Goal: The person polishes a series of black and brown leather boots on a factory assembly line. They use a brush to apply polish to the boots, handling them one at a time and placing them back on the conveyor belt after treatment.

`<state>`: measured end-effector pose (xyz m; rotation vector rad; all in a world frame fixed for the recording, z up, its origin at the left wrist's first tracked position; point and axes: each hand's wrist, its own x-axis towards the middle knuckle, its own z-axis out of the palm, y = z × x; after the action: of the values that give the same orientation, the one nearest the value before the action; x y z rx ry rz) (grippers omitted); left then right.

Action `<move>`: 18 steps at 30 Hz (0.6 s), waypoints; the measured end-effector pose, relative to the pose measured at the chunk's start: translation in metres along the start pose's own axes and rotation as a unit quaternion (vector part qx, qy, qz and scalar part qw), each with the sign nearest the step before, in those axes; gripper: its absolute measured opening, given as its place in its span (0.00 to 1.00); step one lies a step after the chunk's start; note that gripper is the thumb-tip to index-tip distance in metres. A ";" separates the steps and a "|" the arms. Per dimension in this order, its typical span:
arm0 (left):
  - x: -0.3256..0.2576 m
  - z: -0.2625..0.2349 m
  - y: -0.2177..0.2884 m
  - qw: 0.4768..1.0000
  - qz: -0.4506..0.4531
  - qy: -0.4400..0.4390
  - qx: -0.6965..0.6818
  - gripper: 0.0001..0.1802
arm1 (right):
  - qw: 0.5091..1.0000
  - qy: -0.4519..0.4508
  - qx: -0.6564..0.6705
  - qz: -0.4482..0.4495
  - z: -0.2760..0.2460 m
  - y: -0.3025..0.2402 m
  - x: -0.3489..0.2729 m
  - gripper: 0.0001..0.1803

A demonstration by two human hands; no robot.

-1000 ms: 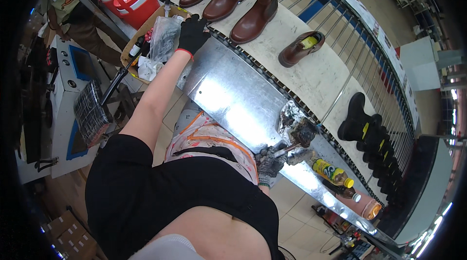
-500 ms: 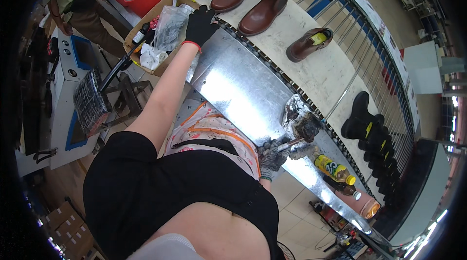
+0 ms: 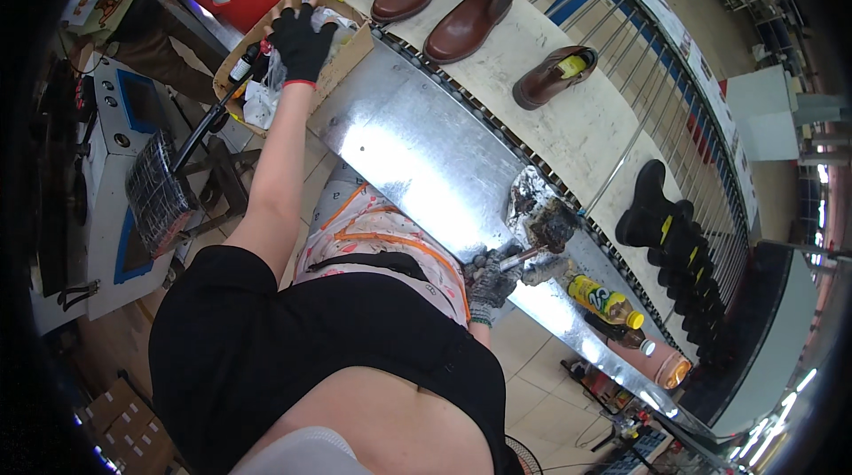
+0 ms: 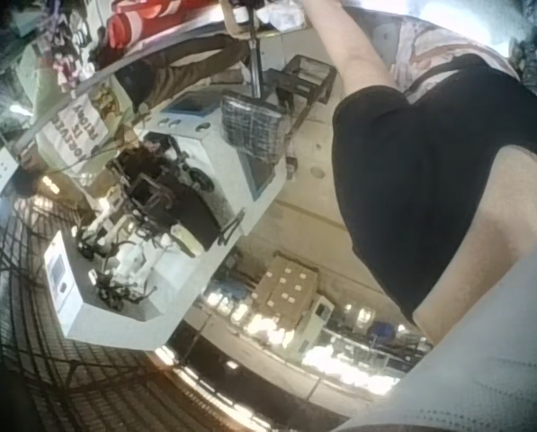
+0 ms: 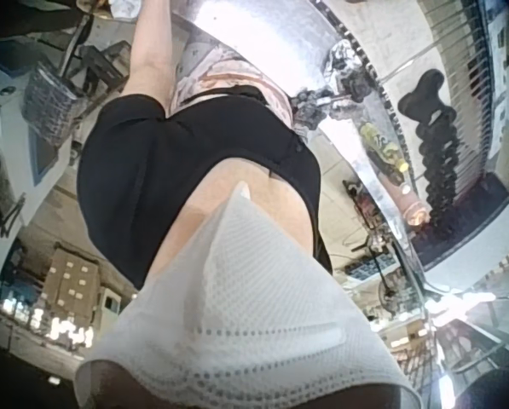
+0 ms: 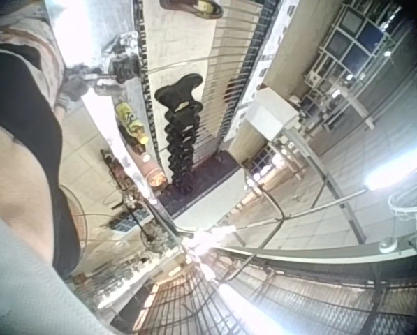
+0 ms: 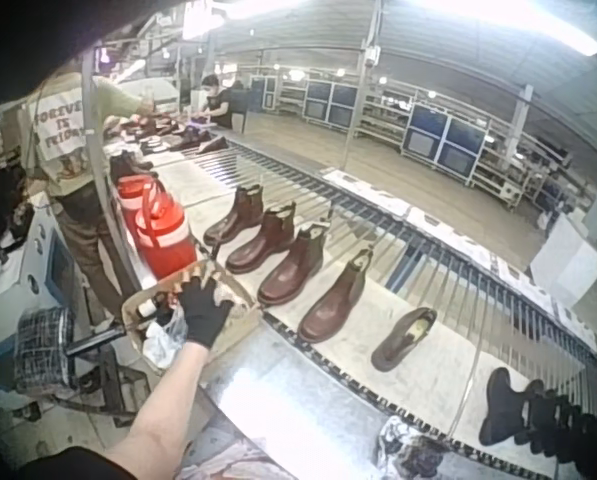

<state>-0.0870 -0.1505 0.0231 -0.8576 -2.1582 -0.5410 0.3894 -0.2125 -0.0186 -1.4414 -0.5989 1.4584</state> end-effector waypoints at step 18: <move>-0.008 -0.018 -0.083 0.968 -0.197 -0.135 0.080 0.15 | 0.999 -0.032 0.011 0.004 -0.004 0.003 0.000 0.20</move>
<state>-0.1338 -0.2216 0.0200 -0.4320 -2.6041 -0.4527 0.3921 -0.2149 -0.0217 -1.3853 -0.6151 1.5164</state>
